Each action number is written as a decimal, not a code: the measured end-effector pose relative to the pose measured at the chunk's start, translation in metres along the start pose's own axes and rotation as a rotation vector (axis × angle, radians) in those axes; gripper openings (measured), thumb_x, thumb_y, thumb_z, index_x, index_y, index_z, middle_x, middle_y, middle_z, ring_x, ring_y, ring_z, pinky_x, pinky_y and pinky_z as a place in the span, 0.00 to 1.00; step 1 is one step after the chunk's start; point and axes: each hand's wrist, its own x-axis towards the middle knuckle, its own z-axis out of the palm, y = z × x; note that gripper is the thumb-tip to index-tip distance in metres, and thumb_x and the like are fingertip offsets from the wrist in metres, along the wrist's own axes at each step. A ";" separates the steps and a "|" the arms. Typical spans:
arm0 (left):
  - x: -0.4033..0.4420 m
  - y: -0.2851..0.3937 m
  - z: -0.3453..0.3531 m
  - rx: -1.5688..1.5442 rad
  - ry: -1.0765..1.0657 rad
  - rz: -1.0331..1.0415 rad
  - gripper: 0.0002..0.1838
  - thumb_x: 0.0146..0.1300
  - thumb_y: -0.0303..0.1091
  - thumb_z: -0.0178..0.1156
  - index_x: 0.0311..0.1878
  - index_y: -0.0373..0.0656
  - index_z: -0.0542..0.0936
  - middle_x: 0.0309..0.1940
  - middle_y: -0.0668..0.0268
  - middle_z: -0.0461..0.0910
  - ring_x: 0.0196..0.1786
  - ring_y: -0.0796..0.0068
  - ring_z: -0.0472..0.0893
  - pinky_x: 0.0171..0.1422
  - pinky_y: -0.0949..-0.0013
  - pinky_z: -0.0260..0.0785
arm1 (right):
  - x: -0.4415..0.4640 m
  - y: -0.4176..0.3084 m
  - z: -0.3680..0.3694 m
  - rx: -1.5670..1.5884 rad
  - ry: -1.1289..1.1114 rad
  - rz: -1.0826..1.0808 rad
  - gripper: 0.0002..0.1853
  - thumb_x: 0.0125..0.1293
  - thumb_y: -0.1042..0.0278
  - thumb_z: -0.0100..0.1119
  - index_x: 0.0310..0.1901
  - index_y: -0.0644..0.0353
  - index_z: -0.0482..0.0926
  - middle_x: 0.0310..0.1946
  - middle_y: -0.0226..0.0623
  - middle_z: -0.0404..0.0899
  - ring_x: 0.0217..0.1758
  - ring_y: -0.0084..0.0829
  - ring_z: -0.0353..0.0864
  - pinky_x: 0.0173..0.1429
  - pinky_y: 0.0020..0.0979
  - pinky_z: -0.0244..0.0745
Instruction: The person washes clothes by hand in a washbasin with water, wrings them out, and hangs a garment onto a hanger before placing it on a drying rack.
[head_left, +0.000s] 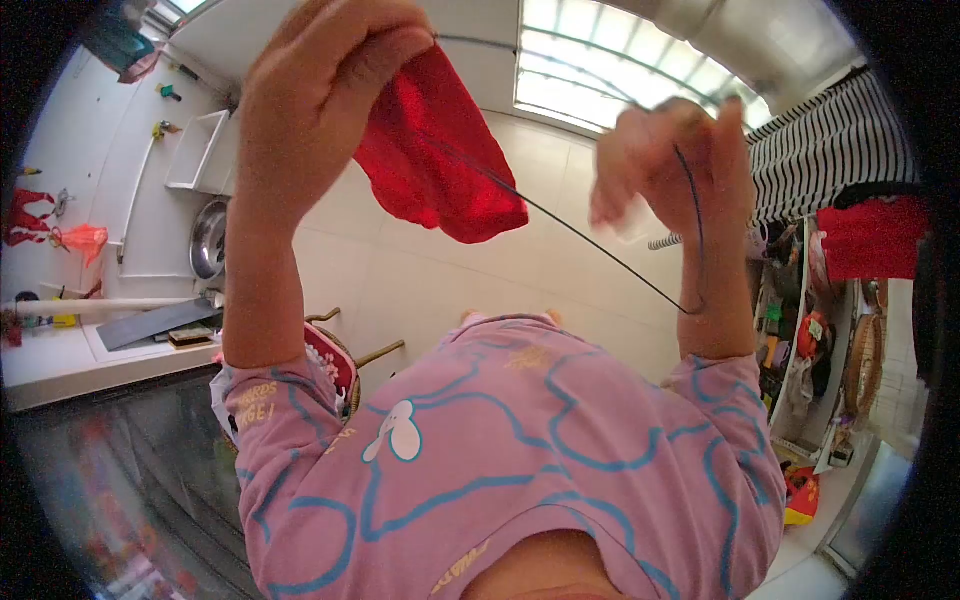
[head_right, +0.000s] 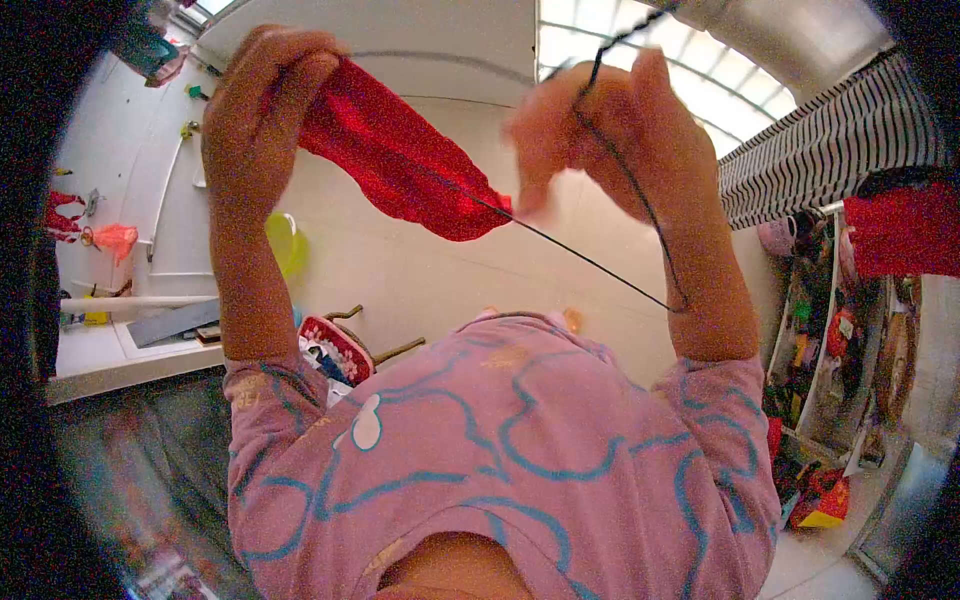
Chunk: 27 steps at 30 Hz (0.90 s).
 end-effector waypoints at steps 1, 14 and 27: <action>0.008 0.003 0.002 0.032 0.019 0.059 0.05 0.65 0.31 0.60 0.41 0.42 0.80 0.37 0.66 0.80 0.41 0.72 0.79 0.49 0.71 0.71 | -0.006 0.005 -0.011 0.006 0.107 0.025 0.31 0.76 0.44 0.33 0.50 0.68 0.76 0.47 0.52 0.79 0.40 0.34 0.80 0.35 0.35 0.79; 0.029 -0.017 -0.011 -0.015 0.047 -0.171 0.08 0.69 0.35 0.57 0.44 0.42 0.82 0.38 0.68 0.80 0.40 0.76 0.79 0.47 0.74 0.70 | -0.035 0.086 -0.028 -1.593 -0.083 0.517 0.17 0.65 0.68 0.57 0.56 0.51 0.77 0.61 0.35 0.72 0.45 0.40 0.82 0.49 0.39 0.80; -0.059 -0.139 -0.032 -0.099 0.139 -0.505 0.11 0.68 0.39 0.61 0.46 0.43 0.84 0.36 0.72 0.83 0.40 0.83 0.78 0.47 0.77 0.70 | -0.023 0.014 -0.064 -1.666 -0.135 0.137 0.09 0.61 0.69 0.65 0.42 0.60 0.80 0.44 0.35 0.78 0.47 0.36 0.78 0.49 0.34 0.79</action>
